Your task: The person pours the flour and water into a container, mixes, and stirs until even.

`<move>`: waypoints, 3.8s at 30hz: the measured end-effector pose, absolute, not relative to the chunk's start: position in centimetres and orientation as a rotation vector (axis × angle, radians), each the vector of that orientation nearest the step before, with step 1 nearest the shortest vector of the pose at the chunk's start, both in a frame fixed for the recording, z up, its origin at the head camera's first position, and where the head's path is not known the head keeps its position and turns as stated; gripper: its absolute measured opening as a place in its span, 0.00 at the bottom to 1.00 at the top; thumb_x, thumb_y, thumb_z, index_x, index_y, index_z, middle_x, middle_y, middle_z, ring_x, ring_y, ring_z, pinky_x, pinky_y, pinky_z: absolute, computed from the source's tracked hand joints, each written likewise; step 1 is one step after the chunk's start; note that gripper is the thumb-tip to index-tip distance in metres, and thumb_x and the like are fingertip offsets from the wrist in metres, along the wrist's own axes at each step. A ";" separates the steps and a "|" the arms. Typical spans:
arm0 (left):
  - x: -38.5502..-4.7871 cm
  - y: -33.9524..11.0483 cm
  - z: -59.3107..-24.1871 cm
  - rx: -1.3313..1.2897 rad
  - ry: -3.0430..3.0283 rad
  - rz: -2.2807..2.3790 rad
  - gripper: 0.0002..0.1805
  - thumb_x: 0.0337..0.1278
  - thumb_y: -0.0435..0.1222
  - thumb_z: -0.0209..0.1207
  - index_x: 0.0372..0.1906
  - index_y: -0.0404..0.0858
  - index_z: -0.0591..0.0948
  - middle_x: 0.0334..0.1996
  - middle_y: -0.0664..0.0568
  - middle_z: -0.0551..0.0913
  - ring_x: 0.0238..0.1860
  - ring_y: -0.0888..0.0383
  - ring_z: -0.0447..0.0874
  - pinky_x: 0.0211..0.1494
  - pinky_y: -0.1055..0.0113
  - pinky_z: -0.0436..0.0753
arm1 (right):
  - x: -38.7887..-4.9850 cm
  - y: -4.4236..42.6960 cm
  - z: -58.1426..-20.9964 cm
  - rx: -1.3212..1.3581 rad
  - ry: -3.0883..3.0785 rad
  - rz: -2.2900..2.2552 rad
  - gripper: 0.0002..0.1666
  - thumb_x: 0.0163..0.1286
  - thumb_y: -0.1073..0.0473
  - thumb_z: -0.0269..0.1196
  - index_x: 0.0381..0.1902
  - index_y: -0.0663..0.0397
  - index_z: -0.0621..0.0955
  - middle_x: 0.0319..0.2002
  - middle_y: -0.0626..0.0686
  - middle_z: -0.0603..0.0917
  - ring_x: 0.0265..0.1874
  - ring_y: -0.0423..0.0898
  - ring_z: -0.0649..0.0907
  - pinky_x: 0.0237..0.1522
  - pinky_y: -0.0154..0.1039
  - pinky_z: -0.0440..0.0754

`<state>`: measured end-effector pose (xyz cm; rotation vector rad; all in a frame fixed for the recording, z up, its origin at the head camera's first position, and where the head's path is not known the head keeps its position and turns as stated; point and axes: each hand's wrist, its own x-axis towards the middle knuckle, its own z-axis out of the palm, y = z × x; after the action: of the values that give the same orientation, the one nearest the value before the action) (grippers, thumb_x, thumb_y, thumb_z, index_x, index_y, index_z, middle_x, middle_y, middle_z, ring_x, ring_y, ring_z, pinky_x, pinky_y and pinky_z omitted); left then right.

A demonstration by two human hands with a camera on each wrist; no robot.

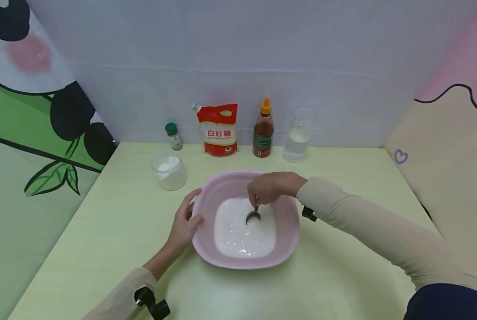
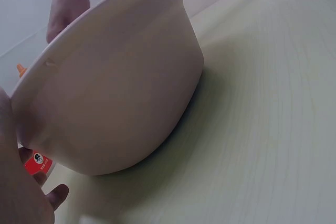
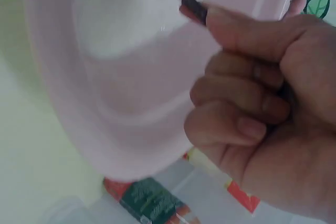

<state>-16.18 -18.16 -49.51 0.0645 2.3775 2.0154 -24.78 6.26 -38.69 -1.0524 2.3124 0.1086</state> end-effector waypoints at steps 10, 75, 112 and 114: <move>-16.0 -18.1 -49.4 0.061 2.380 2.018 0.42 0.50 0.20 0.47 0.75 0.42 0.63 0.66 0.30 0.74 0.54 0.40 0.78 0.40 0.70 0.83 | -23.7 3.4 -39.8 -1.262 2.206 -0.027 0.14 0.72 0.64 0.59 0.45 0.49 0.90 0.44 0.46 0.90 0.38 0.39 0.81 0.43 0.29 0.79; -16.0 -18.2 -49.2 0.026 2.364 2.003 0.42 0.51 0.20 0.47 0.75 0.44 0.63 0.66 0.30 0.74 0.55 0.40 0.78 0.40 0.69 0.84 | -24.9 4.2 -39.2 -1.079 2.124 0.043 0.14 0.73 0.63 0.57 0.43 0.48 0.90 0.41 0.45 0.87 0.32 0.36 0.73 0.34 0.27 0.71; -15.9 -18.3 -49.2 0.032 2.361 1.998 0.42 0.51 0.20 0.47 0.76 0.43 0.62 0.67 0.31 0.72 0.57 0.37 0.78 0.42 0.68 0.84 | -25.0 6.2 -38.0 -1.060 2.420 0.447 0.06 0.67 0.58 0.65 0.33 0.54 0.81 0.26 0.48 0.76 0.27 0.46 0.72 0.29 0.37 0.72; -15.9 -18.3 -49.2 0.038 2.356 2.000 0.42 0.51 0.20 0.47 0.76 0.43 0.62 0.68 0.31 0.72 0.57 0.37 0.77 0.42 0.68 0.84 | -25.2 6.4 -38.1 -1.023 2.352 0.403 0.04 0.68 0.62 0.63 0.33 0.55 0.83 0.24 0.47 0.75 0.26 0.43 0.71 0.28 0.35 0.69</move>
<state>-15.93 -18.28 -49.23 0.0383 2.3559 1.9997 -25.25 6.41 -38.07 -1.0228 2.3522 0.4030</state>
